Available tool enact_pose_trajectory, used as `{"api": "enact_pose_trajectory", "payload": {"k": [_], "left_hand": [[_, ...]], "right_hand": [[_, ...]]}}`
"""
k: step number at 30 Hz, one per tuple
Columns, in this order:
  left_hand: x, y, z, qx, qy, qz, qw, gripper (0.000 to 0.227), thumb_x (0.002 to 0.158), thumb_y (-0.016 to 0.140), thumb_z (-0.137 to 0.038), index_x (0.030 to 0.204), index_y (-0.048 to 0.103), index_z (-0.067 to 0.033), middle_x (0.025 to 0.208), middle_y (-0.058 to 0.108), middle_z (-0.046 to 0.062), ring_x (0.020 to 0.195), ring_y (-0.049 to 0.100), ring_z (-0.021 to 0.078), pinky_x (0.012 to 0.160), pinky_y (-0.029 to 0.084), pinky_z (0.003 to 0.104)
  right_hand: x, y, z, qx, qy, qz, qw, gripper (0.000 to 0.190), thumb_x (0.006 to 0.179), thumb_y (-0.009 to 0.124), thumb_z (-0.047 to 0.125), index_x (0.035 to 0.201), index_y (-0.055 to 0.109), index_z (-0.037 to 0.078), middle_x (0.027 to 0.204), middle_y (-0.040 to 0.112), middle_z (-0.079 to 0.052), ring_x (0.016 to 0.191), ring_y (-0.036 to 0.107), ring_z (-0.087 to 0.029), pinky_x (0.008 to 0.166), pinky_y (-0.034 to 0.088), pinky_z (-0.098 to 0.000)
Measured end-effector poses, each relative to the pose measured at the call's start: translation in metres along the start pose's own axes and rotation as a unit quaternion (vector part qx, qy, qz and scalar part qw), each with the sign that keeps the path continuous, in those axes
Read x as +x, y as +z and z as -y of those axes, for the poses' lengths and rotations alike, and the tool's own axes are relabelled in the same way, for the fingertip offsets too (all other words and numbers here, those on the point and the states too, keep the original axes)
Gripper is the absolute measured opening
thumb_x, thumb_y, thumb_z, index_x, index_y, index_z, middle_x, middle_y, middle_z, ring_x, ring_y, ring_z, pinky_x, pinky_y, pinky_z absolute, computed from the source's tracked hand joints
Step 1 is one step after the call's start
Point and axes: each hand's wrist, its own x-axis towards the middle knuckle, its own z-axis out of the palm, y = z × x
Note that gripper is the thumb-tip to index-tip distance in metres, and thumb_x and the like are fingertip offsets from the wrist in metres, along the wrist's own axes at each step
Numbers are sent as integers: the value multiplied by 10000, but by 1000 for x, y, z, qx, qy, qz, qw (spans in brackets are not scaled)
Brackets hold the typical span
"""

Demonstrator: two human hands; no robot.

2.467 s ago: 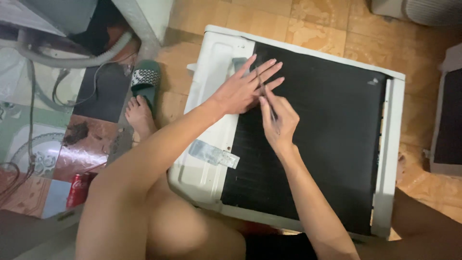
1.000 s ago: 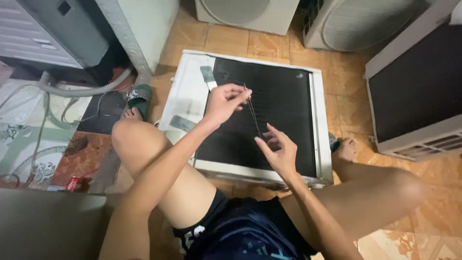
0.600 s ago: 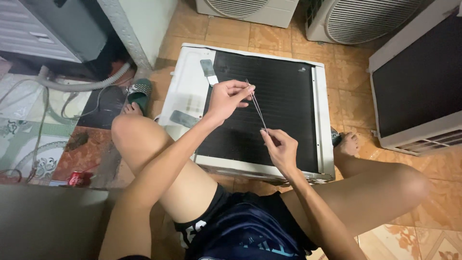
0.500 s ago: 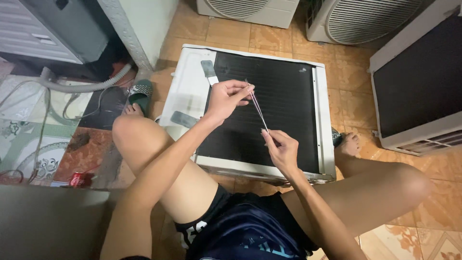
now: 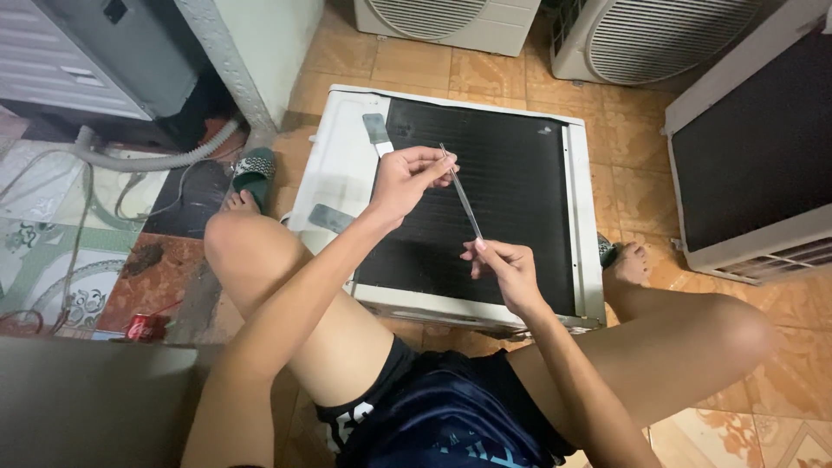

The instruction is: Repairing an air conditioner unit by cleaning fins and applying components

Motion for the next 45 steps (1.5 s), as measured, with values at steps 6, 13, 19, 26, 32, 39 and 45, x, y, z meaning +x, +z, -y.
{"api": "enact_pose_trajectory", "payload": {"k": [6,13,19,26,32,39,45], "left_hand": [[-1,3,-2,3,-2,-13,1000,297,915,830,-143,1116,745,58,923,784,216,806,777,186,760,686,270],[-3,7,-10,15,2,-7,1000,327,916,842,-197,1141,750,21,962,788,199,817,783,192,758,685,298],[-4,8,-11,5,-18,-6,1000,355,915,841,-210,1190,739,-10,1031,785,178,846,770,176,777,689,315],[-4,7,-13,26,-7,-7,1000,341,926,832,-215,1187,744,-13,1047,782,185,871,764,181,778,682,319],[-4,7,-13,54,1,-12,998,309,926,828,-216,1155,755,-22,1028,789,177,861,768,172,769,681,296],[-2,4,-7,58,1,-31,998,284,928,824,-201,1135,753,-21,995,788,170,850,763,161,757,679,270],[-4,5,-14,66,1,-30,997,296,939,812,-184,1175,744,-19,1029,786,184,861,762,170,773,682,289]], "right_hand": [[4,-3,-7,63,41,0,997,300,1037,636,219,1035,746,-61,822,739,-203,604,675,-196,584,599,-330],[1,4,-2,70,66,5,995,395,1065,587,301,1093,736,-63,822,731,-178,627,680,-195,602,617,-337],[0,7,-11,35,54,6,998,288,1022,659,202,1068,740,-71,800,727,-186,607,683,-203,589,621,-338],[-3,14,-5,-25,18,-21,999,197,976,728,156,1015,782,-29,750,732,-157,588,667,-159,577,608,-299],[-2,14,-3,-164,-57,-71,982,123,927,800,128,1006,817,35,736,762,-149,589,690,-141,578,597,-258],[-10,22,19,-322,-203,-89,920,66,908,817,148,966,840,128,714,756,-102,612,709,-205,563,513,-293],[-9,23,20,-330,-216,-99,914,84,884,844,191,950,836,141,726,758,-76,653,725,-200,603,532,-292]]}}
